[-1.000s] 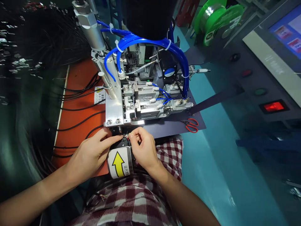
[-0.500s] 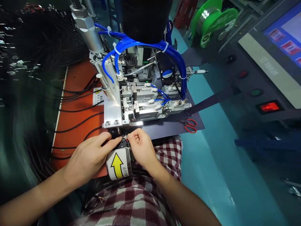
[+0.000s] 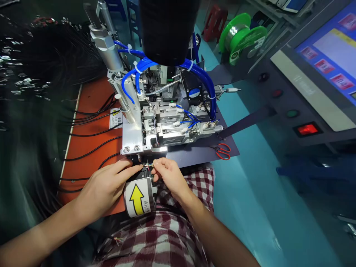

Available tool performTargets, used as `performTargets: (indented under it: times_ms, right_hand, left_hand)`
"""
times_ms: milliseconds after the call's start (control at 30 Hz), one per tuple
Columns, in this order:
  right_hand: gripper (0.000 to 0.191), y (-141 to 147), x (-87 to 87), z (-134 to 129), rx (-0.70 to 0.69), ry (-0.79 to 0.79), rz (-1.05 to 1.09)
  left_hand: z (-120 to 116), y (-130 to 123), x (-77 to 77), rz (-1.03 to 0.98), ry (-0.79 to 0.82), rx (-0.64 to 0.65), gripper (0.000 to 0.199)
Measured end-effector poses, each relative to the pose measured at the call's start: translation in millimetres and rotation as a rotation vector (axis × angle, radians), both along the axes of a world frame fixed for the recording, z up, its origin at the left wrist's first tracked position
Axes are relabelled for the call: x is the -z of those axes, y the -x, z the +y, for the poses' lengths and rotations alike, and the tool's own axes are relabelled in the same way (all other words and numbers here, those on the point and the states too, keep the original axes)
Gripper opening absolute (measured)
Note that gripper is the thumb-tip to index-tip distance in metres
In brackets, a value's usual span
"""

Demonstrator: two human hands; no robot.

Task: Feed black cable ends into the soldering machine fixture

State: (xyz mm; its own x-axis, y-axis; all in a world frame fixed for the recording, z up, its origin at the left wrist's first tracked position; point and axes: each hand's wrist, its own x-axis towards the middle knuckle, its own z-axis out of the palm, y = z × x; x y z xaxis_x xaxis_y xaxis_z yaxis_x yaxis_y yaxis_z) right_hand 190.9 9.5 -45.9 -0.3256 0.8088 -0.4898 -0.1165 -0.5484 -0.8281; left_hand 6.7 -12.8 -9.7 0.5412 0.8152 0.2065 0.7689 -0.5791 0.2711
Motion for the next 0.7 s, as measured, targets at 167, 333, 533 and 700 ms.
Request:
performTargets:
  times_ms: [167, 333, 533, 700]
  right_hand:
    - [0.023, 1, -2.7, -1, 0.039, -0.112, -0.100]
    - [0.019, 6, -4.3, 2, 0.023, -0.150, -0.203]
    - [0.021, -3, 3.1, 2, 0.015, -0.080, -0.240]
    - [0.024, -9, -2.0, 0, 0.045, -0.075, -0.147]
  left_hand:
    - [0, 1, 0.0, -0.010, -0.022, 0.001, 0.031]
    - [0, 2, -0.1, 0.020, -0.049, 0.016, 0.031]
    - [0, 2, -0.3, 0.061, -0.080, 0.004, 0.031]
    - [1, 2, -0.3, 0.018, -0.063, 0.012, 0.032]
